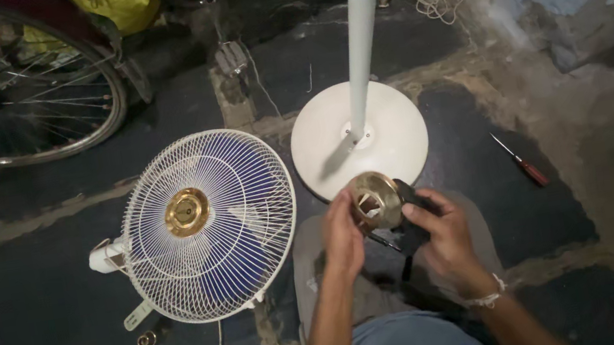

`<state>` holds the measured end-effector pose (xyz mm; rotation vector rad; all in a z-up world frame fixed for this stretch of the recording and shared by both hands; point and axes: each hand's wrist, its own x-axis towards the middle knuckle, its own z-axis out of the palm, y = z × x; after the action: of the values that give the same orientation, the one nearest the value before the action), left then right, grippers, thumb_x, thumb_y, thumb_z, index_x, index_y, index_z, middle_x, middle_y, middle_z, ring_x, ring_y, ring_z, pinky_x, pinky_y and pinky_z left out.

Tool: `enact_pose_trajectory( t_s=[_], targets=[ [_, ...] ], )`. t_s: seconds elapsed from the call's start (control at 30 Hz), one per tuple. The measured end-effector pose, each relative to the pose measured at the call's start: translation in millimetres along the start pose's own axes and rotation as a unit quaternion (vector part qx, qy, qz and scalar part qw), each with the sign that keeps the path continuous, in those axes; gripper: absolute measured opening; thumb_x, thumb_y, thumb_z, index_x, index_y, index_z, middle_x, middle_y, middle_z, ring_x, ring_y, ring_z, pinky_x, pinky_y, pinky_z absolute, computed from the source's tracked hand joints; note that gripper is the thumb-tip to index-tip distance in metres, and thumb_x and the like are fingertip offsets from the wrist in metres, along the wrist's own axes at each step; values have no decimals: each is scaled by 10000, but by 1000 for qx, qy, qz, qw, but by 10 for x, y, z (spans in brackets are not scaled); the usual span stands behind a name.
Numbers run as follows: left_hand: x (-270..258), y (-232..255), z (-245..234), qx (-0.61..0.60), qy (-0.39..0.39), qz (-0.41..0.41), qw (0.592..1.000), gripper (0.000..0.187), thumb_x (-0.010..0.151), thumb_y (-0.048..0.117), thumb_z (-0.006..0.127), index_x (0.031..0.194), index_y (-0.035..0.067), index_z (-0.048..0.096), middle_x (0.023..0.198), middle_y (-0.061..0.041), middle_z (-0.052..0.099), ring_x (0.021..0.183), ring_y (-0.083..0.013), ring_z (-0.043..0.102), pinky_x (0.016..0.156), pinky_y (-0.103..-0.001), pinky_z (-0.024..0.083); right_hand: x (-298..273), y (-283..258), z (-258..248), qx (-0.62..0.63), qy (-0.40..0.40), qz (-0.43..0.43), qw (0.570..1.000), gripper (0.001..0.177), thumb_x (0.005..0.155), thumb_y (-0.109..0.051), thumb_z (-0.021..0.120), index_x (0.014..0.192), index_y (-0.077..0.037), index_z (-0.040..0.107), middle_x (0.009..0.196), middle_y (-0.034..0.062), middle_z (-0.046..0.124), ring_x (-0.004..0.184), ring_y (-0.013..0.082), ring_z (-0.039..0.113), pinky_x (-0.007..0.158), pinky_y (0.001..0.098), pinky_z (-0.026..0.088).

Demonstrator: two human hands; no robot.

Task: The person assembles a standing electric fan by attaching the front grill, securing it with a screw, and then attaching the central hub to the stand. They use a screwdriver to tighten the grill and a cloth to clean the hub before installation.

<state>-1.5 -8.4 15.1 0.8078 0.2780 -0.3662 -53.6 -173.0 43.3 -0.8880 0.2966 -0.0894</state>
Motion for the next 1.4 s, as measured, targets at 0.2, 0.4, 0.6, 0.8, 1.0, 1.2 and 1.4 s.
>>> enact_pose_trajectory(
  t_s=[0.2, 0.4, 0.6, 0.8, 1.0, 1.2, 1.4],
  targets=[
    [-35, 120, 142, 33, 30, 0, 999, 471, 1058, 345, 432, 1417, 71, 565, 1211, -95, 673, 1051, -213, 650, 872, -408, 554, -26, 86, -34, -49, 44, -12, 998, 324, 865, -35, 760, 1167, 53, 682, 998, 101, 725, 841, 186, 693, 746, 322, 574],
    [-49, 119, 122, 39, -26, 70, 996, 460, 1074, 269, 476, 1439, 3, 566, 1319, -130, 650, 1200, -236, 610, 1025, -376, 505, -85, 112, -27, -195, 7, -64, 979, 318, 852, -50, 797, 1147, 43, 722, 1050, 70, 715, 911, 146, 665, 812, 268, 536],
    [-94, 79, 151, 69, -65, 34, 995, 554, 1011, 319, 525, 1498, 71, 431, 1440, -99, 516, 1314, -266, 532, 1081, -410, 460, -208, 75, 151, -406, -78, -224, 883, 299, 855, -94, 806, 1113, 26, 716, 1136, 110, 693, 1062, 201, 658, 945, 313, 512],
    [-139, 177, 82, -129, -196, 64, 970, 701, 1020, 498, 494, 1528, 19, 428, 1441, -271, 497, 1389, -502, 469, 1168, -541, 433, -335, 0, 232, -406, -149, -263, 862, 268, 974, -69, 665, 1218, 40, 666, 1277, 131, 646, 1208, 222, 609, 1038, 334, 471],
    [-160, 235, -33, -291, -196, -7, 936, 761, 1014, 624, 374, 1493, 36, 433, 1454, -256, 532, 1357, -462, 509, 1088, -613, 424, -251, -310, 169, -274, -56, -180, 943, 350, 1012, -145, 672, 1283, 74, 640, 1287, 57, 613, 1136, 114, 590, 978, 261, 485],
    [-83, 80, -28, -152, -172, 60, 971, 756, 1082, 600, 347, 1521, -9, 441, 1427, -253, 575, 1326, -366, 544, 1124, -505, 455, -211, -343, 426, -407, -28, -192, 892, 337, 913, -158, 750, 1200, 14, 709, 1136, 89, 703, 1001, 156, 675, 856, 281, 538],
    [-90, 23, 65, -63, -123, 58, 989, 641, 1080, 492, 329, 1462, 5, 497, 1319, -187, 629, 1221, -321, 629, 1055, -431, 516, -118, 0, 770, -490, -42, -248, 835, 266, 888, -106, 764, 1121, 8, 706, 1101, 147, 704, 1024, 286, 695, 885, 347, 532]
  ],
)
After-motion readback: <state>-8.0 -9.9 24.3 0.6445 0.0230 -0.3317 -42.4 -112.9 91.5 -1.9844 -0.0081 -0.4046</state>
